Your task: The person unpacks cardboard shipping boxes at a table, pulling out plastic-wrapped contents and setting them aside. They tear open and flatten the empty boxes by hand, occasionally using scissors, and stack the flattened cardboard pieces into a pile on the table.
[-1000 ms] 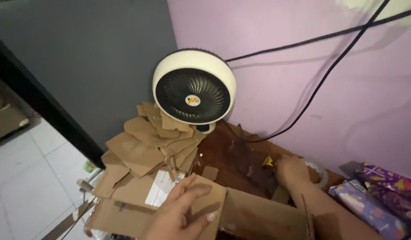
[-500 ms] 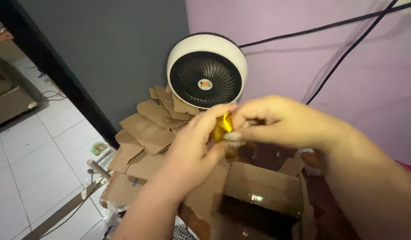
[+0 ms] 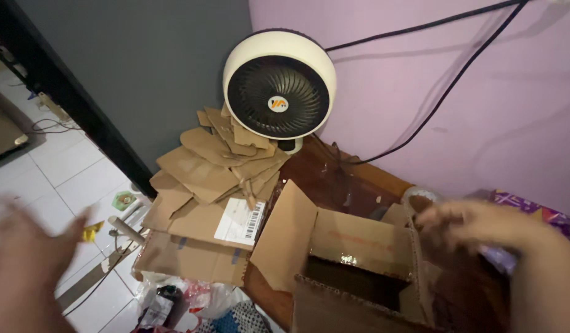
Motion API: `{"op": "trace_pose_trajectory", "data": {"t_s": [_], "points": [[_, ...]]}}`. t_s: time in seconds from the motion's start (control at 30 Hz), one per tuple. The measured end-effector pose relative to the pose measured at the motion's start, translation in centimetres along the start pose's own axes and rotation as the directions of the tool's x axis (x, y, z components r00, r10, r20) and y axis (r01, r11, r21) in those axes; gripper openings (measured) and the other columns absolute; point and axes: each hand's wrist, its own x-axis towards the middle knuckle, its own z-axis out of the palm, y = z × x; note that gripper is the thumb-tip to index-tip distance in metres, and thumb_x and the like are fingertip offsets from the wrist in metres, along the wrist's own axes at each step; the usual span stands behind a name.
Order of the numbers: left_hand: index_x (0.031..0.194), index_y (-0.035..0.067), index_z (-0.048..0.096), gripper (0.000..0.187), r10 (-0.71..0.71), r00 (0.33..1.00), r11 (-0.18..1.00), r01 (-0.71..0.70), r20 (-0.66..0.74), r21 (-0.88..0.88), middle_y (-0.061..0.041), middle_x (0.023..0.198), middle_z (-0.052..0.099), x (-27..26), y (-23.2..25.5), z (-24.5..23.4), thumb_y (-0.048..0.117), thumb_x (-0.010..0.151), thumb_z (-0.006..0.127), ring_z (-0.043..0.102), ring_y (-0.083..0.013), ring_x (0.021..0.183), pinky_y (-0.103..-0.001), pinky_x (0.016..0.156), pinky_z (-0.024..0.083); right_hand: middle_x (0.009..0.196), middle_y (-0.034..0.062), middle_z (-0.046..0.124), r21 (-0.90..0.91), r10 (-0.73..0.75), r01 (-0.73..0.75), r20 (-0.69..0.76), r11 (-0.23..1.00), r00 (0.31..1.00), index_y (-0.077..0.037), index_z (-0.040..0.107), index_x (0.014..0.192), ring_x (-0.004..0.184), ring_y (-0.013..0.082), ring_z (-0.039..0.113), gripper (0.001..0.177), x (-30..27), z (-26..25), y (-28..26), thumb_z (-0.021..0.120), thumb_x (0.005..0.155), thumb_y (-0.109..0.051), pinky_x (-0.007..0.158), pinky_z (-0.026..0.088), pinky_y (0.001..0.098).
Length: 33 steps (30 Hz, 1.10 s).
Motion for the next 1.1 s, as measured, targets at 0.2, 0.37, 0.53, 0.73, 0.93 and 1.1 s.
{"op": "trace_pose_trajectory", "data": {"t_s": [0.2,0.37,0.53,0.73,0.93,1.1], "points": [[0.133,0.003,0.06,0.093,0.897,0.413,0.067,-0.483,-0.159,-0.873,-0.014,0.141,0.058,-14.3,15.4,-2.2,0.024,0.052,0.099,0.043,-0.0336,0.141,-0.047,0.11,0.037,0.117,0.0154,0.07,0.193,-0.039,-0.026,0.324,0.981,0.945,-0.028,0.043,0.156,0.088,0.024,0.071,0.102,0.5,4.9,4.2,0.071,0.067,0.012,0.07,0.058,0.0366],[0.101,0.012,0.081,0.039,0.698,0.668,0.496,-0.192,0.257,-0.847,-0.002,0.11,0.071,-14.1,22.3,-4.8,0.03,0.07,0.096,0.069,-0.0207,0.106,-0.033,0.092,0.056,0.101,0.0027,0.083,0.075,-0.042,0.023,0.259,0.997,0.965,-0.011,0.074,0.124,0.089,0.0154,0.077,0.039,1.6,6.0,2.7,0.069,0.086,-0.009,0.074,0.062,0.0328],[0.121,0.005,0.062,0.074,0.501,0.754,0.454,-0.647,-0.425,-0.612,-0.008,0.12,0.061,-13.1,25.6,-6.5,0.043,0.062,0.087,0.058,-0.0344,0.106,-0.055,0.091,0.039,0.088,0.0046,0.069,0.656,-0.266,0.282,-0.127,0.7,0.956,-0.003,0.072,0.105,0.078,0.0189,0.061,0.026,2.4,7.3,-0.3,0.059,0.098,-0.024,0.066,0.051,0.0353],[0.109,0.005,0.055,0.06,0.58,0.667,0.381,-0.73,-0.468,-0.567,-0.019,0.105,0.055,-14.0,30.2,-4.4,0.039,0.069,0.083,0.053,-0.0406,0.106,-0.059,0.098,0.038,0.088,-0.0045,0.07,0.587,-0.388,0.512,-0.335,0.627,0.859,-0.007,0.072,0.099,0.081,0.0065,0.06,0.032,4.4,10.7,-3.5,0.056,0.1,-0.034,0.074,0.047,0.0212],[0.099,0.005,0.053,0.033,0.452,0.807,0.505,-0.583,-0.381,-0.636,-0.018,0.1,0.057,-11.2,30.7,0.2,0.019,0.075,0.07,0.055,-0.0418,0.101,-0.056,0.092,0.042,0.068,0.0034,0.063,0.391,-0.445,0.674,-0.531,0.627,0.721,0.002,0.07,0.081,0.066,0.0133,0.059,0.037,2.2,11.8,-2.9,0.06,0.102,-0.027,0.059,0.044,0.0283],[0.106,0.005,0.055,0.037,0.357,0.929,0.627,-0.314,-0.095,-0.713,-0.019,0.107,0.061,-10.5,31.0,2.3,0.022,0.077,0.072,0.058,-0.0422,0.105,-0.054,0.093,0.044,0.06,0.0015,0.061,0.182,-0.649,0.83,-0.544,0.528,0.532,0.001,0.07,0.072,0.057,0.0125,0.061,0.037,-0.2,11.7,-3.1,0.058,0.098,-0.021,0.055,0.049,0.028]]}}
